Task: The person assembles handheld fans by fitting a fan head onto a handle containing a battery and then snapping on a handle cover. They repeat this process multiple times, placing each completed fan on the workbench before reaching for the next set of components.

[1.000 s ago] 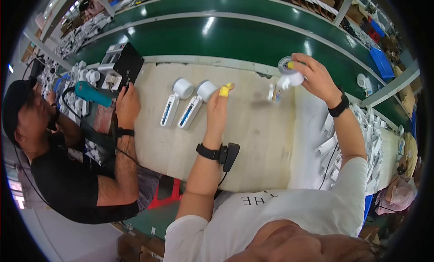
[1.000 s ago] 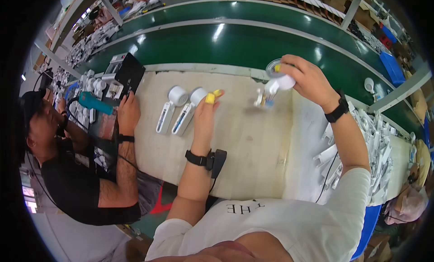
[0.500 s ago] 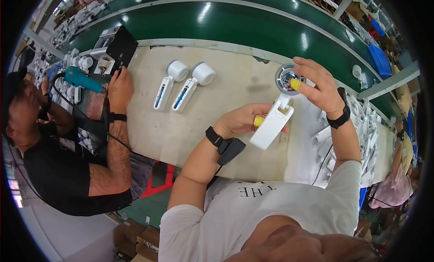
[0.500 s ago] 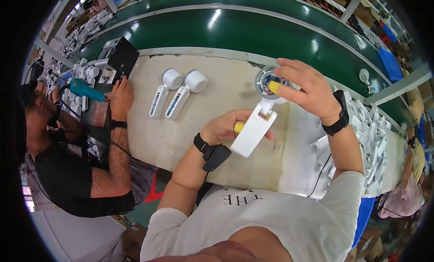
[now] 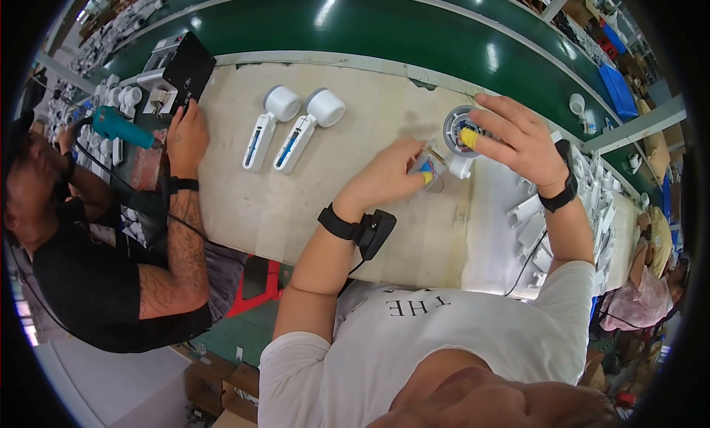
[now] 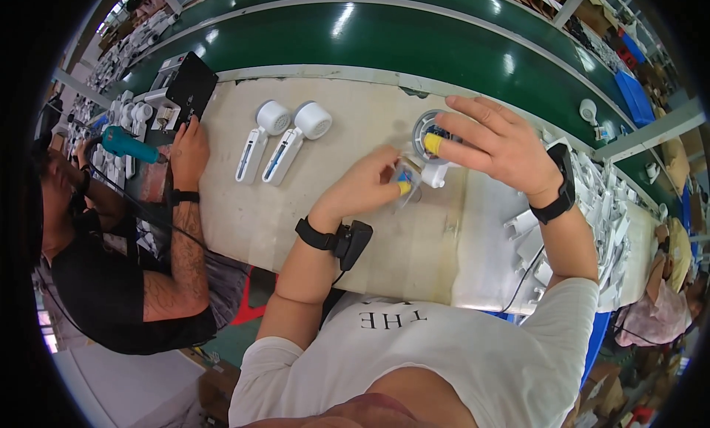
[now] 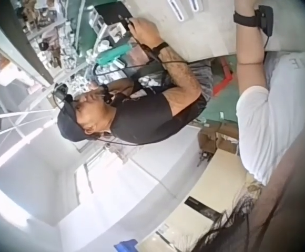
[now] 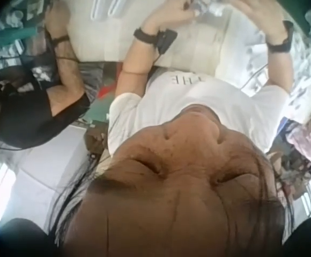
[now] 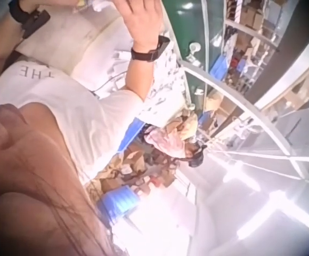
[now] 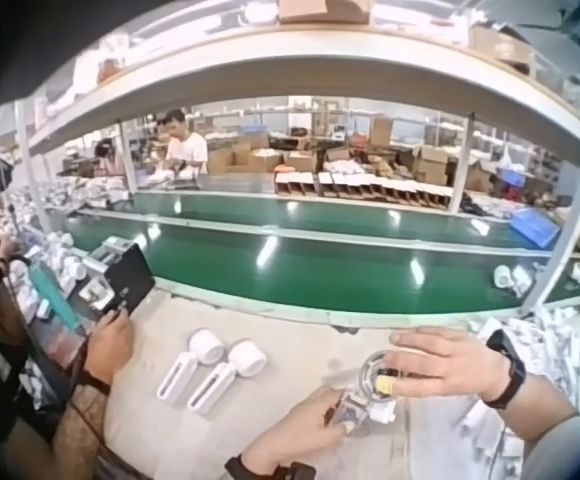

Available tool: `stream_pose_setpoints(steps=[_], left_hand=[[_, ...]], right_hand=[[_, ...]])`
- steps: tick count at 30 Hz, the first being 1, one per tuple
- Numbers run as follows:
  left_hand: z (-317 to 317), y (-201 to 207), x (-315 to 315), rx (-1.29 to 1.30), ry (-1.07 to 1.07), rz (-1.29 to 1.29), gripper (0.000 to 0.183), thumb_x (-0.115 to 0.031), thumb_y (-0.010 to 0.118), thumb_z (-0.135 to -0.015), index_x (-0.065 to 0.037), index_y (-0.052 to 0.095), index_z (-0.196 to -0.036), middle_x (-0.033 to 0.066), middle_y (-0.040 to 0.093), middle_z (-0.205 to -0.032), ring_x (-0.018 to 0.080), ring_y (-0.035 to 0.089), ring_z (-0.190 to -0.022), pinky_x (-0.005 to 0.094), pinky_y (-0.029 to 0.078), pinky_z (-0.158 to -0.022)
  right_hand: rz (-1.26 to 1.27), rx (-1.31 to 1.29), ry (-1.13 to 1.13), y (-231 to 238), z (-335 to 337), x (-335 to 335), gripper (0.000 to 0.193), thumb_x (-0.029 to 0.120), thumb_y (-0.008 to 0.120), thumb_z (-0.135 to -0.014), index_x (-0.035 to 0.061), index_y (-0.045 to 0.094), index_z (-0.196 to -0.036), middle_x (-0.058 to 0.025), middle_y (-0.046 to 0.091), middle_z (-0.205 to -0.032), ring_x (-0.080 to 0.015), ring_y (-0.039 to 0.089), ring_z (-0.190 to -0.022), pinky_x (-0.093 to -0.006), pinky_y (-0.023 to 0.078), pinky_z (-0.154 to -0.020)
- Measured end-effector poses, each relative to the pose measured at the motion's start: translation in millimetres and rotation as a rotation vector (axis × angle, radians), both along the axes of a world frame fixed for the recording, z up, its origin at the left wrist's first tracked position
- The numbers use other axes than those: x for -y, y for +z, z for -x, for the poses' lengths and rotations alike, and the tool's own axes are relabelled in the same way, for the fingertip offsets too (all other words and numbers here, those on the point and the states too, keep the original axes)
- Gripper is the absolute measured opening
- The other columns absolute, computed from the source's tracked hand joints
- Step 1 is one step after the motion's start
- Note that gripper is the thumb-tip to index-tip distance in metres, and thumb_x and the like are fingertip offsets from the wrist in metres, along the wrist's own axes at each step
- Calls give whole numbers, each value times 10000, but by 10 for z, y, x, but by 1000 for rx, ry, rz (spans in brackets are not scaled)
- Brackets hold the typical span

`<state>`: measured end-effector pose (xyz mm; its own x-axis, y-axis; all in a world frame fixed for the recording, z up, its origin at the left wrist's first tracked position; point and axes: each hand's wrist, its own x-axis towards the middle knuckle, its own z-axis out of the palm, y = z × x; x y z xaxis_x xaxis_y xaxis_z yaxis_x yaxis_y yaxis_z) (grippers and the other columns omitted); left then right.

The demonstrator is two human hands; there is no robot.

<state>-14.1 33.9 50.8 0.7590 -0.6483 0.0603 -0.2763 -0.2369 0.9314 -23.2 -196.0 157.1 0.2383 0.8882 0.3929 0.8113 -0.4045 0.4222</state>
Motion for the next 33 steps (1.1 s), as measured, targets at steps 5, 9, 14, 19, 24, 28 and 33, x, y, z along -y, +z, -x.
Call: stream_pose_setpoints(steps=[5, 9, 14, 19, 24, 28, 33], left_hand=[[15, -6, 44, -508, 1, 586, 438, -125, 527, -786, -6, 434, -1196, 99, 566, -1028, 196, 602, -863, 290, 481, -744], [62, -30, 123, -859, 19, 857, 366, -123, 468, -862, -19, 397, -1206, 110, 562, -999, 195, 620, -804, 293, 511, -683], [120, -39, 222, -497, 161, 535, 243, -150, 427, -899, -23, 430, -1106, 102, 569, -980, 168, 612, -759, 280, 503, -630], [138, -149, 261, -176, 149, 412, 211, -137, 435, -888, -26, 447, -1066, 82, 582, -937, 113, 584, -752, 249, 489, -610], [172, -38, 243, -251, 189, 435, 203, -54, 508, -814, -11, 453, -1004, 54, 566, -862, 95, 564, -658, 246, 481, -571], [168, -64, 235, -173, 261, 398, 206, -45, 535, -765, -7, 468, -955, 45, 554, -784, 86, 551, -617, 241, 469, -543], [180, 0, 227, -127, 265, 269, 210, -88, 574, -714, -2, 500, -891, 42, 545, -671, 87, 548, -579, 243, 446, -525]], right_hand=[[-297, -242, -330, -322, 114, 70, 565, -122, 656, -578, 144, 537, -1062, -105, 532, -1130, -310, 548, -1049, -360, 488, -837], [-397, -295, -363, -485, 185, 69, 569, -111, 666, -593, 147, 534, -1083, -116, 509, -1171, -303, 552, -1026, -357, 480, -841], [-586, -504, -399, -441, 250, 85, 579, -109, 655, -616, 117, 522, -1132, -119, 487, -1217, -307, 509, -1082, -360, 448, -888], [-575, -547, -372, -547, 189, 140, 594, -121, 647, -619, 95, 510, -1155, -124, 485, -1214, -311, 488, -1113, -356, 430, -911], [-537, -395, -355, -566, 203, 82, 594, -115, 654, -616, 119, 517, -1146, -123, 499, -1172, -322, 511, -1100, -358, 478, -854], [-412, -255, -325, -566, 221, 79, 626, -103, 661, -608, 161, 524, -1159, -115, 505, -1162, -324, 518, -1107, -353, 509, -814], [-518, -627, -343, -368, 302, 67, 667, -79, 667, -613, 132, 487, -1220, -134, 489, -1194, -318, 476, -1141, -375, 438, -900]])
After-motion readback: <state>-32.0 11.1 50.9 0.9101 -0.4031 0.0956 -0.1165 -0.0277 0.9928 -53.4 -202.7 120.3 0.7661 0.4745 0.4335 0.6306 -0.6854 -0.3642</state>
